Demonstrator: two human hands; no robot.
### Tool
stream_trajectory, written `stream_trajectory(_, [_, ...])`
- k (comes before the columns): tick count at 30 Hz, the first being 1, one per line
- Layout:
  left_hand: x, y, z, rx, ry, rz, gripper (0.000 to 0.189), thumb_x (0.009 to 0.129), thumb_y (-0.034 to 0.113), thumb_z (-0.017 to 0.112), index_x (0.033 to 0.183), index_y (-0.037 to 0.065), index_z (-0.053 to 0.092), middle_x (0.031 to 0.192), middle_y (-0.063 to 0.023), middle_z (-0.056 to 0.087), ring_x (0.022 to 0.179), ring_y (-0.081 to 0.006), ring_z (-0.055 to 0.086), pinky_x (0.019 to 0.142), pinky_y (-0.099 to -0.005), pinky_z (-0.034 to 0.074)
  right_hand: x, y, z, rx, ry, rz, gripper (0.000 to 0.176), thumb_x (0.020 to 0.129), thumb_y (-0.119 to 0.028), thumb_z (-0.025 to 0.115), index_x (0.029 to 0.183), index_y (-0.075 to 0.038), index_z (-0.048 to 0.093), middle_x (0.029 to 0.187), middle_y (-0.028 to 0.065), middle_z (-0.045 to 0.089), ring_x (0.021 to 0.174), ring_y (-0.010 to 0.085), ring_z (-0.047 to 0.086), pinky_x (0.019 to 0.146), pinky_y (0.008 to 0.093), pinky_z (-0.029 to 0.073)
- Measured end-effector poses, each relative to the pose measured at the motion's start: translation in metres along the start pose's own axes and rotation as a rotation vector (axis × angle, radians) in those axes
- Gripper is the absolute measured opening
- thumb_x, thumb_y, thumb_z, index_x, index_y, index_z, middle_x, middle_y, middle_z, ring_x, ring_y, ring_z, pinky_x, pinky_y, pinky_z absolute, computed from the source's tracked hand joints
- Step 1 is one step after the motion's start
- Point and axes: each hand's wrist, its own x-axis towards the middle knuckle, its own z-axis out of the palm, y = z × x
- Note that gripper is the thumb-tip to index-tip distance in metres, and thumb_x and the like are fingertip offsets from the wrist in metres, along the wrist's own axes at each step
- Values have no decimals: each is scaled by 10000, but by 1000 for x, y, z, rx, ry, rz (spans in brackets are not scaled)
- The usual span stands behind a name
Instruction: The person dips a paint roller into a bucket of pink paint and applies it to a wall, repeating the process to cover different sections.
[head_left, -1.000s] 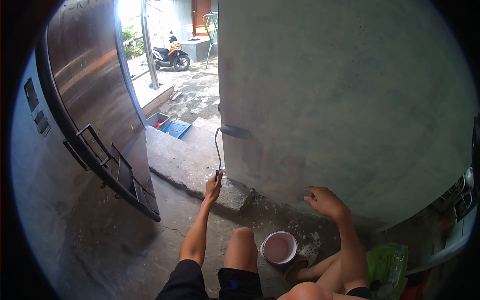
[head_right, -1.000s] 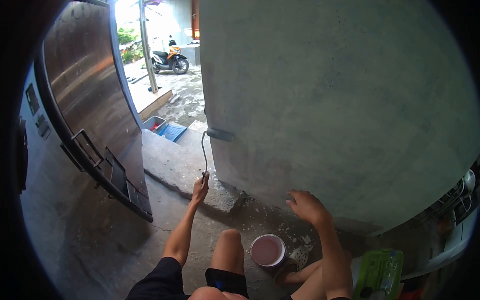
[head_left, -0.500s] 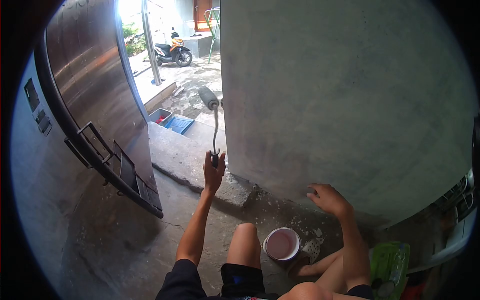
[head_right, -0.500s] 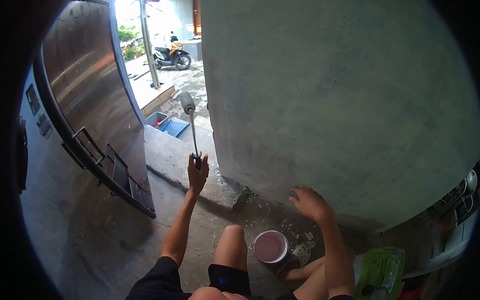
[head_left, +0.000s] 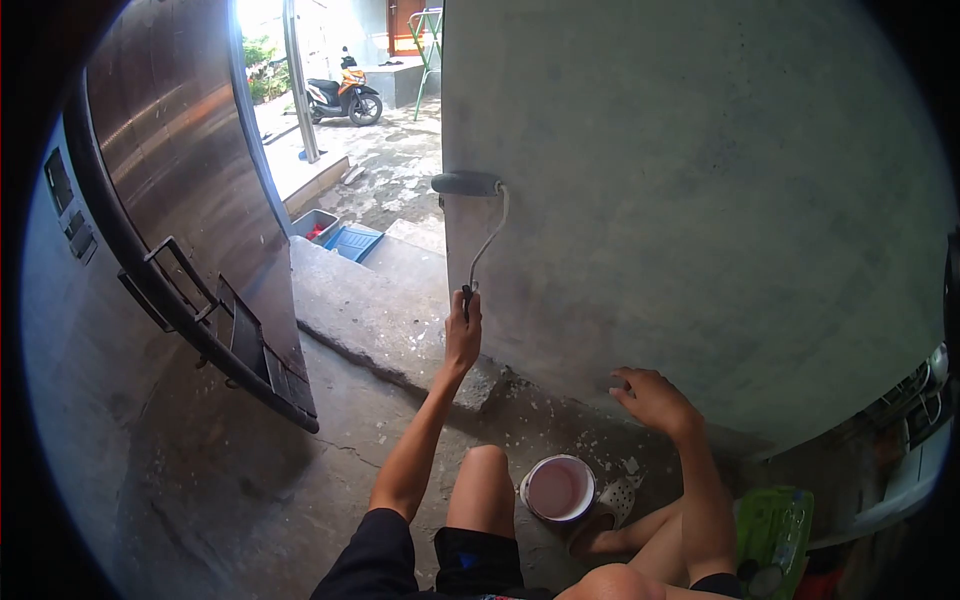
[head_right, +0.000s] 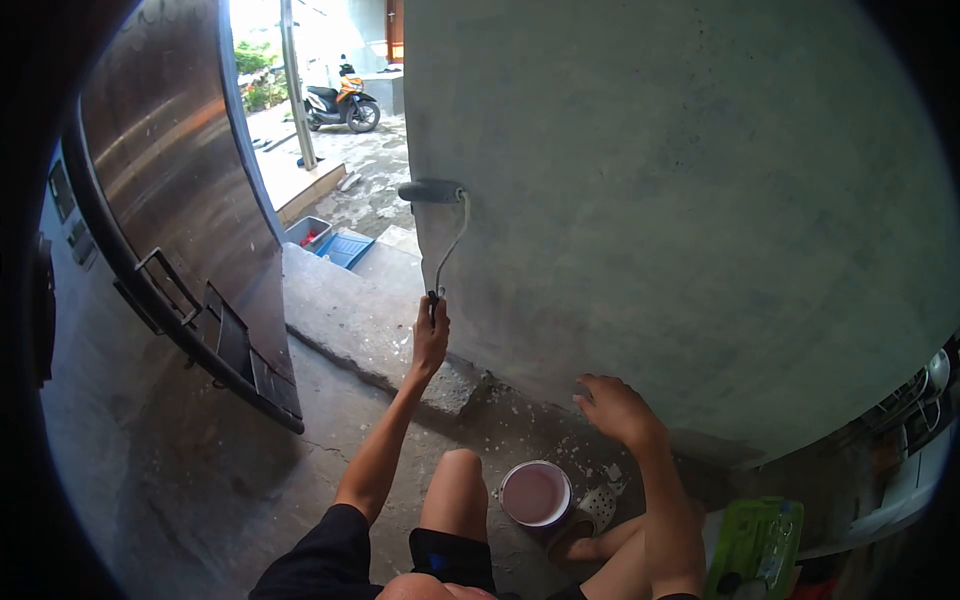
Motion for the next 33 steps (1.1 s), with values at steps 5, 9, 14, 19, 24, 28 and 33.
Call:
stream_trajectory(5, [-7,-42,3,-3,-48,-45,354,1065,352,475,962,14,496,609,-82,461,544,-180,449,518,-388,358,-2,-3,-4,-19,-18,45,414,979,-281,576,1313,-37,591,1270,209,635,1169,385,604,1020,444,477])
stream_trajectory(9, [-31,-76,-4,120,-99,-86,398,1066,372,464,901,13,509,611,-84,458,563,-178,458,533,-393,370,-1,-1,-3,-13,-8,39,414,978,-281,576,1309,-33,591,1272,210,632,1179,389,595,1019,446,476])
stream_trajectory(14, [-65,-145,-11,112,-170,-213,403,1062,361,472,885,1,513,624,-132,445,574,-222,445,562,-412,378,-1,-2,-3,4,4,16,417,977,-286,577,1308,-32,588,1276,211,629,1191,389,586,1024,444,470])
stream_trajectory(19, [-65,-131,-17,139,-140,-191,400,1057,353,487,903,-14,528,632,-158,451,572,-241,435,569,-419,386,-2,-8,-4,3,-1,9,416,978,-284,578,1310,-34,588,1279,209,628,1193,387,585,1028,441,468])
stream_trajectory(24, [-14,-65,-20,194,9,49,400,1051,355,503,919,-20,538,659,-209,459,566,-304,419,566,-430,381,3,-6,-1,-5,-9,10,416,980,-283,578,1316,-39,586,1283,209,626,1197,387,583,1035,442,465])
stream_trajectory(28, [11,-46,-27,228,-20,42,396,1050,353,507,923,-21,541,671,-221,460,570,-327,421,566,-435,376,8,4,9,-18,37,-33,408,970,-268,599,1302,-30,595,1175,212,663,1096,386,625,968,433,490])
stream_trajectory(33, [-16,-99,-27,224,-61,15,422,1049,377,506,904,-19,535,650,-209,468,575,-329,452,568,-439,379,9,8,11,-25,65,-52,401,959,-256,621,1283,-20,607,1063,215,701,993,384,669,902,422,513])
